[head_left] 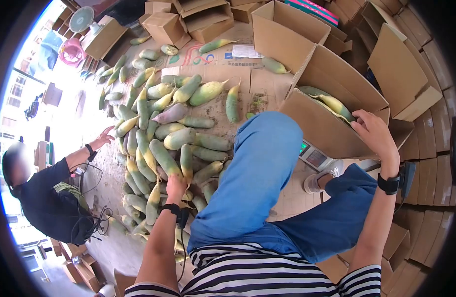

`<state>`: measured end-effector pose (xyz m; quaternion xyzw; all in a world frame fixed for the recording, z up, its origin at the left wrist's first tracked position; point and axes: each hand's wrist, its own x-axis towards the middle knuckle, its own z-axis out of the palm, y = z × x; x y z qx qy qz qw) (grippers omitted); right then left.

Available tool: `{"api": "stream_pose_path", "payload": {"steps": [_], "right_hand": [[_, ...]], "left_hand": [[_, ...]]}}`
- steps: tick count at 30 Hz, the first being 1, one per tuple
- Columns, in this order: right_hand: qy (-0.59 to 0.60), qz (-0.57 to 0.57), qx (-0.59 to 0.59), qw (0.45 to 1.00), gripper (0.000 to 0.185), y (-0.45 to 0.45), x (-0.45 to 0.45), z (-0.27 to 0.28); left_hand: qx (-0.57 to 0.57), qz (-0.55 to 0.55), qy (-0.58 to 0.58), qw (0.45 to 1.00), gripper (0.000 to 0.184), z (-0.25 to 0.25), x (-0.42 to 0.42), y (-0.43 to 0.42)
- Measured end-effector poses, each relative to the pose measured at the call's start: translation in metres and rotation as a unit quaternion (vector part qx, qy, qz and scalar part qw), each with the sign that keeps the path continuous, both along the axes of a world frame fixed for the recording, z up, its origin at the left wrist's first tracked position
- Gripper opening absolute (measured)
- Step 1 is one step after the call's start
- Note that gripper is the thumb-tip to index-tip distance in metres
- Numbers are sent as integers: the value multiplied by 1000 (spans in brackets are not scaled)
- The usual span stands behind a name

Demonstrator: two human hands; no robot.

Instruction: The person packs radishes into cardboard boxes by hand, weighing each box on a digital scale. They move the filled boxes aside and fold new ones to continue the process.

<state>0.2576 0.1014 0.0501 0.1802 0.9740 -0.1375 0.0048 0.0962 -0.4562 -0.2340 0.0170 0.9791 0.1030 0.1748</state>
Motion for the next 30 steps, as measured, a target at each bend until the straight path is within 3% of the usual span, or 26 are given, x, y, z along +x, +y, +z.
{"api": "stream_pose_path", "payload": {"steps": [2, 4, 6, 8, 10, 12, 15, 18, 20, 21, 23, 25, 28, 30], "right_hand": [[-7, -2, 0, 1000, 27, -2, -2, 0], [-15, -8, 3, 1000, 27, -4, -4, 1], [-14, 14, 5, 1000, 28, -6, -5, 1], [1, 35, 55, 998, 31, 5, 1, -15], [-8, 29, 59, 998, 32, 5, 0, -15], [1, 5, 68, 998, 31, 3, 2, -15], [2, -10, 62, 998, 30, 5, 2, -10], [12, -20, 81, 996, 30, 4, 1, -7], [78, -31, 68, 994, 29, -2, -4, 3], [79, -29, 68, 994, 29, -6, -8, 7], [229, -17, 38, 973, 30, -17, -17, 16], [287, 18, 26, 957, 35, -30, -26, 23], [397, 133, 46, 907, 54, -49, -37, 30], [430, 184, 35, 883, 64, -67, -42, 34]], "left_hand": [[15, 1, 9, 1000, 42, -3, -9, 4], [53, -43, 99, 993, 48, -8, -20, 12], [53, -54, 94, 993, 58, -8, -35, 23], [46, 16, -4, 999, 73, -8, -49, 42], [80, -4, -4, 997, 74, -40, -60, 32], [4, -50, -13, 999, 69, -64, -71, 27], [-31, -133, 22, 990, 67, -45, -55, 51], [-35, -190, 52, 980, 63, -8, -41, 68], [115, -144, 129, 974, 60, 24, -40, 83], [175, -112, 113, 972, 56, 38, -50, 85], [274, -73, 117, 952, 59, 113, -58, 114], [507, -19, 170, 845, 64, 165, -60, 145], [544, -59, 176, 818, 73, 256, -47, 181], [626, -176, 186, 736, 69, 292, -28, 212]]}}
